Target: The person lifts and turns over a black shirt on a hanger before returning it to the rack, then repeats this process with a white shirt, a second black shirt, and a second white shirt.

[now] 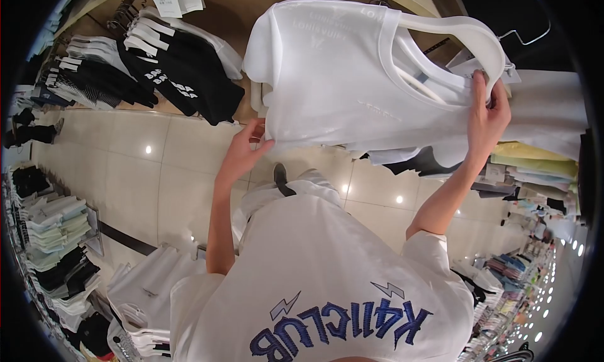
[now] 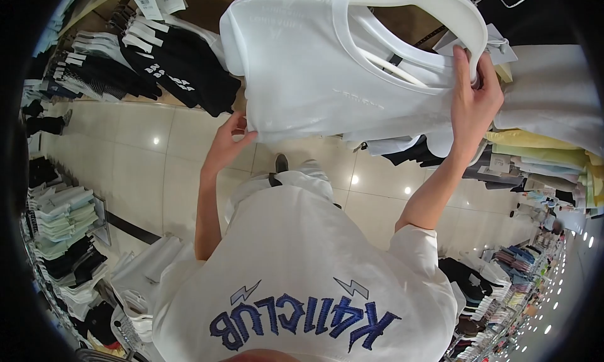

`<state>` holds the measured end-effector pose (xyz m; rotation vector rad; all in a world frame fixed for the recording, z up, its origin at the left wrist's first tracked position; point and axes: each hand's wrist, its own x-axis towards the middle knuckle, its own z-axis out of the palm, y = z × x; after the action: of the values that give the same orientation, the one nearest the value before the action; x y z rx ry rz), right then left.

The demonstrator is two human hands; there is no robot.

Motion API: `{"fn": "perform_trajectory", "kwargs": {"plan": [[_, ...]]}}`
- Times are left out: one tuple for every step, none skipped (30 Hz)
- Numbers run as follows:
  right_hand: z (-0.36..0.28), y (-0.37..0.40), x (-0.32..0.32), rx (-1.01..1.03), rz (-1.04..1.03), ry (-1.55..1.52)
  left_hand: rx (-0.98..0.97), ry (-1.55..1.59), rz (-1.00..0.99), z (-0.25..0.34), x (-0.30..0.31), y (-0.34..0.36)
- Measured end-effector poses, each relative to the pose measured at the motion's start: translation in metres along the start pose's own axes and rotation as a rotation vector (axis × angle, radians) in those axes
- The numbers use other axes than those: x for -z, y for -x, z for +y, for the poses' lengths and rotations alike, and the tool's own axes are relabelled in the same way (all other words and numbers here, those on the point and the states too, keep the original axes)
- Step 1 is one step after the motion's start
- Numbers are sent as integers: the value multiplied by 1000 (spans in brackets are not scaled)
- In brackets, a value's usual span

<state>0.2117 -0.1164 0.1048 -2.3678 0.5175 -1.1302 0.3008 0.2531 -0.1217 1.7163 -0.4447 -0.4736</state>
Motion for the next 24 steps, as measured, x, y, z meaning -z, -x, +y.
{"fn": "perform_trajectory", "kwargs": {"plan": [[-1,0,-1,1,0,-2,1,-53,-23,1,-1,0],[-3,1,-4,31,26,-43,0,-53,-22,-5,-2,-1],[-4,1,-7,60,53,-84,-37,-64,-32,-15,-3,-2],[-4,1,-8,60,54,-84,-75,-75,-43,-21,-4,-3],[-3,1,-9,77,61,-85,-76,-75,-45,-20,-5,-3],[-3,1,-10,92,69,-86,-78,-80,6,-17,-7,-3],[-2,2,-9,89,70,-85,-80,-86,56,-15,-9,-2],[-2,2,-10,105,83,-72,-79,-87,54,-15,-10,-2],[-2,3,-11,121,95,-61,-20,-32,82,-16,-10,-2],[-1,3,-11,120,95,-61,39,23,111,-18,-9,-2],[-1,3,-12,123,100,-30,40,21,112,-20,-9,-3],[-1,3,-12,125,106,1,24,46,115,-23,-8,-4],[-2,3,-13,123,106,0,8,71,119,-26,-7,-5],[-3,4,-14,132,111,5,9,70,119,-26,-7,-6],[-4,4,-14,140,117,11,6,81,114,-27,-6,-7],[-4,3,-14,140,117,11,3,91,109,-27,-6,-7],[-4,3,-14,148,115,24,3,91,109,-26,-6,-7],[-4,3,-14,156,113,37,3,90,114,-25,-6,-8],[-4,3,-14,156,114,38,4,89,120,-24,-6,-8],[-4,3,-14,168,118,35,3,89,118,-24,-6,-8],[-5,3,-14,179,122,32,6,81,114,-24,-6,-9],[-5,4,-14,178,123,33,10,72,109,-25,-5,-9],[-5,4,-13,177,121,38,9,72,107,-25,-4,-9],[-5,5,-12,176,119,44,15,52,77,-26,-1,-9]]}}
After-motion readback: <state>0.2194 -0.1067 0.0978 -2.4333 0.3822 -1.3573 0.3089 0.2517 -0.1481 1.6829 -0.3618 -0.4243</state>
